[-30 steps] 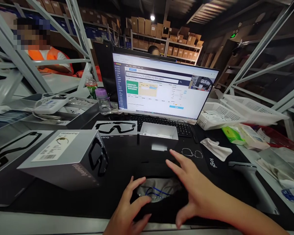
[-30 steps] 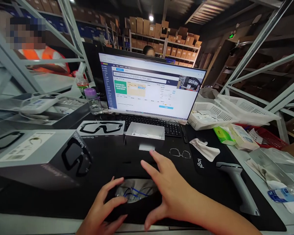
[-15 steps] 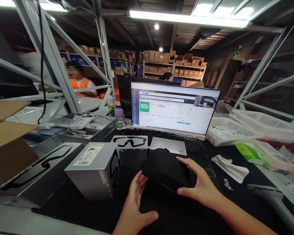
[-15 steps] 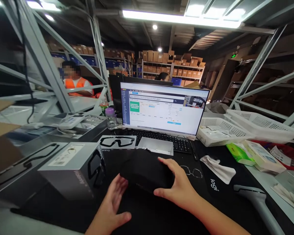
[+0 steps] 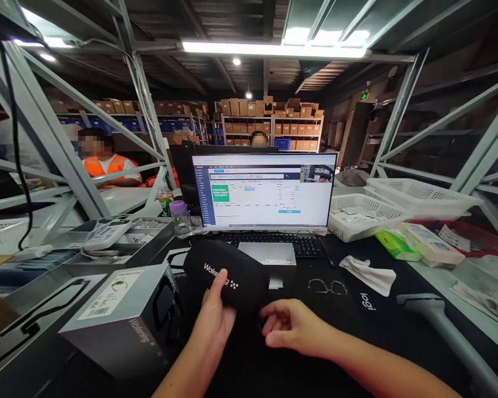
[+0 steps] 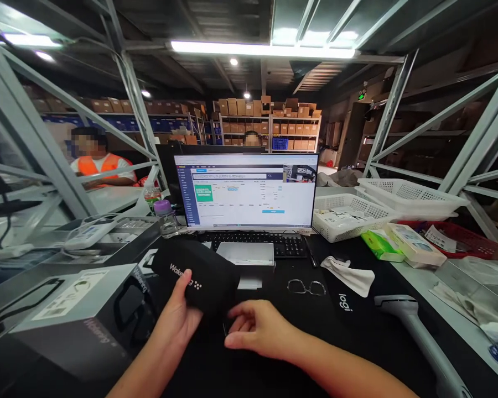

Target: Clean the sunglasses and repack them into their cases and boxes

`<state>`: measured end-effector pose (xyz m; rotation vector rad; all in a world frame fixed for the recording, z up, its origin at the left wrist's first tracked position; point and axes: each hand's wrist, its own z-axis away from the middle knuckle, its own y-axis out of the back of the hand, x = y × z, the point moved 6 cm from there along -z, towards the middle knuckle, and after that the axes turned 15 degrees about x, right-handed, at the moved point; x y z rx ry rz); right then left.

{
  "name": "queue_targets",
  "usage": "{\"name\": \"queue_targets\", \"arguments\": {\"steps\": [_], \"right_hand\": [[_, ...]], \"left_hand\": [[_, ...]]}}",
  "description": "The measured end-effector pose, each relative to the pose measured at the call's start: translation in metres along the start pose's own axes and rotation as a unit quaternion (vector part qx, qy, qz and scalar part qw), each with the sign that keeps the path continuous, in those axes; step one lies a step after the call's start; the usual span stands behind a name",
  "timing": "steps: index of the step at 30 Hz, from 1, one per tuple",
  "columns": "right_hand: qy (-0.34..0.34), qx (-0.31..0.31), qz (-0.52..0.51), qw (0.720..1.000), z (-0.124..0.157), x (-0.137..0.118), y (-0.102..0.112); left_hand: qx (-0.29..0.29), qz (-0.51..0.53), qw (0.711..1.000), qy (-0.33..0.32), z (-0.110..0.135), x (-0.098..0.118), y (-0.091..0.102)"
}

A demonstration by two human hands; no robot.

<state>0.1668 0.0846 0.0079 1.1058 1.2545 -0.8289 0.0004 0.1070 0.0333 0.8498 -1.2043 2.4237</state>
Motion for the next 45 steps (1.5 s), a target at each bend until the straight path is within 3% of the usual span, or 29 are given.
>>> {"name": "queue_targets", "arguments": {"steps": [5,9,14,19,23,29,31,34,37,40,45], "right_hand": [[0.044,0.076,0.119,0.989,0.004,-0.004,-0.014],[0.05,0.09,0.173,0.98,0.007,-0.005,-0.013],[0.103,0.151,0.314,0.932,0.006,-0.016,-0.006],[0.155,0.055,0.303,0.939,0.005,-0.024,-0.009],[0.201,0.046,0.285,0.936,0.007,-0.037,-0.001],[0.33,-0.03,0.415,0.847,0.014,-0.058,0.01],[0.354,-0.039,0.415,0.837,0.019,-0.069,0.021],[0.362,-0.01,0.387,0.848,0.021,-0.087,0.039],[0.317,0.057,0.362,0.875,0.016,-0.096,0.056],[0.253,0.118,0.314,0.907,0.008,-0.095,0.07],[0.189,0.138,0.183,0.955,-0.002,-0.089,0.075]], "left_hand": [[0.012,-0.01,0.999,0.034,-0.003,-0.013,0.001],[0.017,-0.015,0.999,0.027,-0.006,-0.02,0.006],[0.021,-0.015,1.0,0.009,-0.006,-0.023,0.009],[0.02,-0.002,1.0,0.007,-0.003,-0.02,0.011],[0.021,0.005,0.999,0.047,-0.001,-0.019,0.01],[0.017,-0.019,0.997,0.074,0.002,-0.018,0.012],[0.009,-0.027,0.996,0.084,0.004,-0.02,0.013],[0.003,-0.05,0.993,0.103,0.008,-0.025,0.013],[-0.009,-0.066,0.99,0.122,0.016,-0.031,0.008],[-0.025,-0.068,0.987,0.146,0.025,-0.037,0.002],[-0.055,-0.072,0.981,0.173,0.032,-0.044,-0.006]]}}
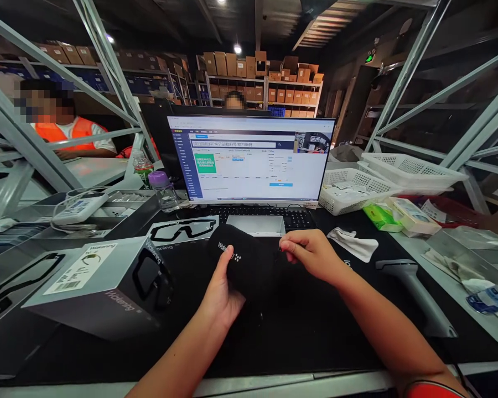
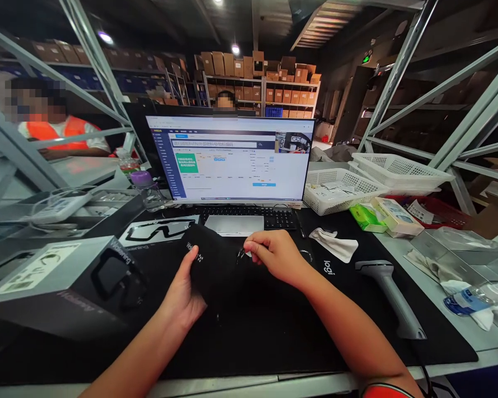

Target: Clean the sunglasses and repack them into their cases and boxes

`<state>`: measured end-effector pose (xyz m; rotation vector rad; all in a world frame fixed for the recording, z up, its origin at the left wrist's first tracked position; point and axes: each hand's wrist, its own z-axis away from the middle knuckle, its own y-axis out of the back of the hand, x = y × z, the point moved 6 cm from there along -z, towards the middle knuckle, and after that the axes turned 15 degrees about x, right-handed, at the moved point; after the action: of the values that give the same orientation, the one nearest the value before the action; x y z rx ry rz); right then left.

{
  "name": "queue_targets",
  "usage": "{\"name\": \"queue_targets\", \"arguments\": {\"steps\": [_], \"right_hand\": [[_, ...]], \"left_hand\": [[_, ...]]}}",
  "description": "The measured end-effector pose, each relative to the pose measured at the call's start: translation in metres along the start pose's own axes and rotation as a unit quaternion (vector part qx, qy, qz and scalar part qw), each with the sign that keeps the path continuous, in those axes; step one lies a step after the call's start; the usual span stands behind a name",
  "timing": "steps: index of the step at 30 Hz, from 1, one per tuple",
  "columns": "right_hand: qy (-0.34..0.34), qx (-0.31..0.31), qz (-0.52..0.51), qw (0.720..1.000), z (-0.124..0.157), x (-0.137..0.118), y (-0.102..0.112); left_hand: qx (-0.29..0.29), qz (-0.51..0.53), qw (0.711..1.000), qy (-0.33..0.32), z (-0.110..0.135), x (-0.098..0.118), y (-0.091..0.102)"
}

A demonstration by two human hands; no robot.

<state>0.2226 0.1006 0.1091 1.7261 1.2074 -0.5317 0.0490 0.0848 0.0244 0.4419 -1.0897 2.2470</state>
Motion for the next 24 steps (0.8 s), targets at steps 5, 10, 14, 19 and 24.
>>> {"name": "queue_targets", "arguments": {"steps": [5,10,14,19,24], "right_hand": [[-0.035,0.023,-0.109,0.993,-0.005,-0.001,-0.01],[-0.08,0.008,-0.161,0.984,-0.008,-0.008,-0.02],[-0.056,0.041,-0.116,0.991,-0.013,-0.017,-0.014],[-0.036,0.134,-0.072,0.988,-0.028,-0.005,-0.006],[-0.043,0.084,-0.046,0.994,-0.05,0.021,-0.025]], "left_hand": [[0.007,-0.021,0.999,0.033,0.001,-0.009,0.003],[0.022,-0.017,0.998,0.055,0.0,-0.014,0.008],[-0.001,0.0,0.999,0.043,-0.004,-0.009,0.008],[0.007,-0.012,0.999,0.03,-0.007,-0.006,0.009],[-0.047,-0.081,0.994,-0.049,-0.011,0.001,0.015]]}}
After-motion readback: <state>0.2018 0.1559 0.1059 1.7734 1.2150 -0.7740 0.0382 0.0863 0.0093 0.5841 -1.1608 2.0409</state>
